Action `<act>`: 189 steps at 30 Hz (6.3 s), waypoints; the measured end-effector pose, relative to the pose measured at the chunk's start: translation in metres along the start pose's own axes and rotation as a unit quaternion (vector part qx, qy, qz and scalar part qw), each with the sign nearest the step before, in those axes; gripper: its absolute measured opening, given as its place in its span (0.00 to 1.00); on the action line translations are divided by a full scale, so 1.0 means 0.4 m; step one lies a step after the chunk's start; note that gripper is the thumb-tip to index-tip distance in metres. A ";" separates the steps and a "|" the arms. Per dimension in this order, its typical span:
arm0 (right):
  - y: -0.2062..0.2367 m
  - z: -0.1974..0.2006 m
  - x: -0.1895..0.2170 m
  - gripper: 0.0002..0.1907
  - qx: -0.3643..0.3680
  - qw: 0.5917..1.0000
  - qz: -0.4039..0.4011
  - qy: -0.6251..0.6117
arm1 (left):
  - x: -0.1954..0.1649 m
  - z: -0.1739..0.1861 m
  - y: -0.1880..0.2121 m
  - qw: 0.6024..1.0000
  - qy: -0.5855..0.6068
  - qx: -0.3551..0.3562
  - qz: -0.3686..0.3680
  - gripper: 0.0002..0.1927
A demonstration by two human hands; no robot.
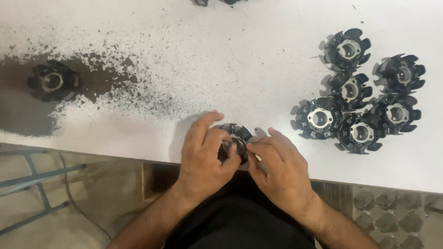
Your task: The person sits at a white workbench assembling black plastic rotor-like components. They pick up a star-shaped plastic body, press a small black cap piece into its center using a small stick tool and their fingers, then place the finished assembly in rows with the others, occasionally gathering loose parts from the table.
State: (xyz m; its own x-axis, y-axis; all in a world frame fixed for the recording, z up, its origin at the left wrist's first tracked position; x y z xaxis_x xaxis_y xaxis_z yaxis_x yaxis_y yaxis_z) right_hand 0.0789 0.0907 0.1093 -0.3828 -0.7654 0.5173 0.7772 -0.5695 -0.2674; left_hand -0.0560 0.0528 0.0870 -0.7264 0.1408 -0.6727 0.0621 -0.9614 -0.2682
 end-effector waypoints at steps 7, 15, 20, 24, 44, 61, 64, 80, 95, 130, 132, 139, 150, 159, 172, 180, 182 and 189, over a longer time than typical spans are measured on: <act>0.004 -0.004 -0.045 0.14 -0.044 0.998 -0.039 -0.023 | 0.019 -0.019 -0.032 0.991 -0.054 0.120 0.031 0.16; 0.005 -0.021 -0.053 0.14 -0.045 0.998 -0.037 -0.032 | -0.012 -0.014 -0.042 0.990 -0.091 0.109 0.000 0.14; 0.000 -0.017 -0.054 0.14 -0.050 0.998 -0.035 -0.031 | -0.011 0.005 -0.044 0.993 -0.066 0.096 -0.010 0.11; 0.001 -0.013 -0.055 0.14 -0.052 0.998 -0.031 -0.026 | -0.016 0.010 -0.040 0.990 -0.095 0.097 -0.030 0.12; 0.035 -0.041 -0.021 0.17 -0.050 0.998 0.015 -0.022 | 0.007 -0.018 -0.036 0.989 0.005 0.149 0.006 0.07; 0.033 -0.069 -0.015 0.16 -0.042 0.998 0.034 0.025 | 0.026 -0.023 -0.006 0.991 0.018 0.129 0.022 0.08; 0.034 -0.068 -0.008 0.16 -0.053 0.997 0.036 0.038 | 0.031 -0.023 0.001 0.993 0.026 0.117 0.017 0.08; 0.021 -0.052 -0.021 0.14 -0.042 0.996 0.003 0.080 | 0.034 -0.014 0.020 0.990 0.039 0.136 -0.019 0.09; 0.177 0.074 -0.155 0.12 -0.121 0.987 -0.092 0.052 | 0.437 0.416 0.135 0.811 -0.129 0.113 0.559 0.68; 0.066 -0.030 -0.027 0.16 -0.078 0.994 -0.036 0.064 | -0.012 -0.057 -0.020 0.990 -0.041 0.135 -0.019 0.09; 0.064 -0.030 -0.020 0.16 -0.088 0.993 -0.028 0.071 | -0.012 -0.052 -0.015 0.992 -0.037 0.119 -0.023 0.08; 0.043 -0.019 -0.031 0.14 -0.043 0.997 -0.057 0.039 | -0.020 -0.054 -0.014 0.993 -0.029 0.112 -0.037 0.10; 0.034 -0.020 -0.047 0.12 -0.010 0.998 -0.060 -0.003 | -0.005 -0.086 -0.009 0.997 -0.021 0.064 -0.028 0.07; 0.059 -0.024 -0.037 0.16 -0.037 0.999 -0.032 0.010 | 0.006 -0.091 0.002 0.998 -0.019 0.045 -0.037 0.07; 0.073 -0.038 -0.032 0.20 -0.057 0.997 -0.038 0.020 | 0.014 -0.069 0.001 0.997 0.006 0.077 -0.008 0.10; 0.063 -0.026 -0.031 0.16 -0.060 0.997 -0.034 0.019 | -0.005 -0.053 -0.010 0.996 -0.013 0.071 -0.059 0.08; 0.059 -0.024 -0.034 0.15 -0.055 0.997 -0.045 0.014 | -0.006 -0.067 -0.010 0.993 -0.018 0.104 -0.052 0.08; 0.048 -0.022 -0.041 0.14 -0.031 0.998 -0.056 0.003 | 0.012 -0.083 -0.007 0.995 0.022 0.097 -0.014 0.06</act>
State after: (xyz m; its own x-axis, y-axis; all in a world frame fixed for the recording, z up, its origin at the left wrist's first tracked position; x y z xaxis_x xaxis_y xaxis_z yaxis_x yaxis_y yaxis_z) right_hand 0.0956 0.0897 0.0886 -0.4685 -0.6975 0.5422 0.6969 -0.6690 -0.2585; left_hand -0.0371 0.0640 0.0617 -0.6955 0.1743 -0.6971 -0.0943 -0.9839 -0.1519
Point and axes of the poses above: each hand's wrist, its own y-axis away from the middle knuckle, its own z-axis out of the back of the hand, x = y × z, the point moved 10 cm from there along -y, towards the middle knuckle, and after that the axes turned 15 degrees about x, right-handed, at the moved point
